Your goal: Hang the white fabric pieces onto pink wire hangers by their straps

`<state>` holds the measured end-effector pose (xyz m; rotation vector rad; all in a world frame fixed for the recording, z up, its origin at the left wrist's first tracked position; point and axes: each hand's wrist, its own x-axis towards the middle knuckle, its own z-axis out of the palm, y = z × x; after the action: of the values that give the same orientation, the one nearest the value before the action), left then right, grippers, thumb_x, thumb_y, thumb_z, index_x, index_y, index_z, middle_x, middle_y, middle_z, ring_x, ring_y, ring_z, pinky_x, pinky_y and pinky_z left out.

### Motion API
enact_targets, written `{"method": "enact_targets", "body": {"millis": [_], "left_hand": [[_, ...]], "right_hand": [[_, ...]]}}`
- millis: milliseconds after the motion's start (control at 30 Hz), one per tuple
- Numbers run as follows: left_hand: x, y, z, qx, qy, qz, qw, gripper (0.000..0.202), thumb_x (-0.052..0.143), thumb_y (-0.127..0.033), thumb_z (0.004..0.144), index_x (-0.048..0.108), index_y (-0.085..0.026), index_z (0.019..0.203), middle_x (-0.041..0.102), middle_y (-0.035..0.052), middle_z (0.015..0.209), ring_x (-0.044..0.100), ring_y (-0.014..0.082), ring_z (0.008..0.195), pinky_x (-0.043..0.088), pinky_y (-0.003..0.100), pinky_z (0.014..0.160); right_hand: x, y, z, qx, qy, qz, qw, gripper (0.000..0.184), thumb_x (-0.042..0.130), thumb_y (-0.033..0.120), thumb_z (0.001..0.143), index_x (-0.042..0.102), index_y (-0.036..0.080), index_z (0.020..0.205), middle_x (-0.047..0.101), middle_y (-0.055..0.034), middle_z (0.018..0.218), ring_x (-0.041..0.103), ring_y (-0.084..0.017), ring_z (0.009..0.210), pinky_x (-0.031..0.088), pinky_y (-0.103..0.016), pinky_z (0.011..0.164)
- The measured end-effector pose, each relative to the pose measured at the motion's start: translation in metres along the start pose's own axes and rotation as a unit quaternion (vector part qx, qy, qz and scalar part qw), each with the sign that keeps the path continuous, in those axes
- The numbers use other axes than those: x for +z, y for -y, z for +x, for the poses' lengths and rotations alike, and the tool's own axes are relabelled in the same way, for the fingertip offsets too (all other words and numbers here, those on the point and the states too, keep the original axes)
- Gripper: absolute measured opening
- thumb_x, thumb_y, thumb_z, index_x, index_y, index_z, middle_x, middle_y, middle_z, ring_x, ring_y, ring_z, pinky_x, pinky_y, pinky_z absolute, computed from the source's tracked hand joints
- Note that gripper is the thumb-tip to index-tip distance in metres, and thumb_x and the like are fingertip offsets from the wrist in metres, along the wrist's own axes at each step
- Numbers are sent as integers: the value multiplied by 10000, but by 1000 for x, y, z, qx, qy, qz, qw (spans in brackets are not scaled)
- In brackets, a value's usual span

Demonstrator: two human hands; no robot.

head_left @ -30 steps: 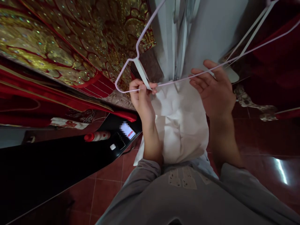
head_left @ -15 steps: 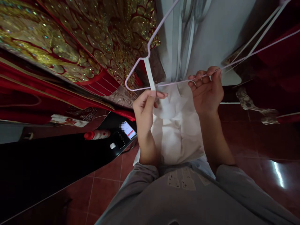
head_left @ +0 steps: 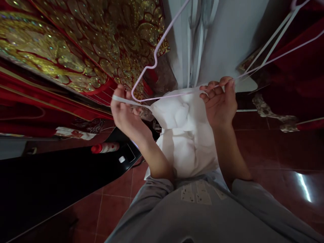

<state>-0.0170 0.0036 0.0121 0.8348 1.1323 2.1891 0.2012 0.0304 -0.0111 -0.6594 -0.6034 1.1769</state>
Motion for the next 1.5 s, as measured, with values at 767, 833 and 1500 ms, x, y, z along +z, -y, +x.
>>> {"method": "enact_targets", "body": {"millis": [767, 833, 1500], "left_hand": [[54, 39, -24, -124, 117, -63, 983, 252, 567, -472, 1148, 601, -265, 1008, 648, 50, 875, 761, 267, 1005, 504, 289, 664], [58, 38, -28, -115, 105, -60, 986, 244, 495, -419, 1171, 583, -262, 1007, 640, 43, 849, 759, 254, 972, 490, 278, 636], [60, 35, -34, -103, 105, -67, 987, 291, 654, -583, 1060, 565, -317, 983, 614, 51, 843, 723, 287, 979, 456, 321, 598]], "right_hand": [[-29, 41, 18, -212, -131, -244, 937, 239, 629, 43, 790, 619, 195, 974, 622, 28, 891, 632, -76, 730, 538, -223, 678], [-35, 39, 23, -196, -108, -263, 938, 198, 644, 69, 811, 622, 197, 961, 641, 5, 916, 608, -92, 743, 509, -233, 675], [-45, 36, 41, -114, -95, -215, 965, 414, 634, 515, 1000, 609, 234, 697, 486, -8, 675, 363, -121, 575, 341, -277, 493]]}}
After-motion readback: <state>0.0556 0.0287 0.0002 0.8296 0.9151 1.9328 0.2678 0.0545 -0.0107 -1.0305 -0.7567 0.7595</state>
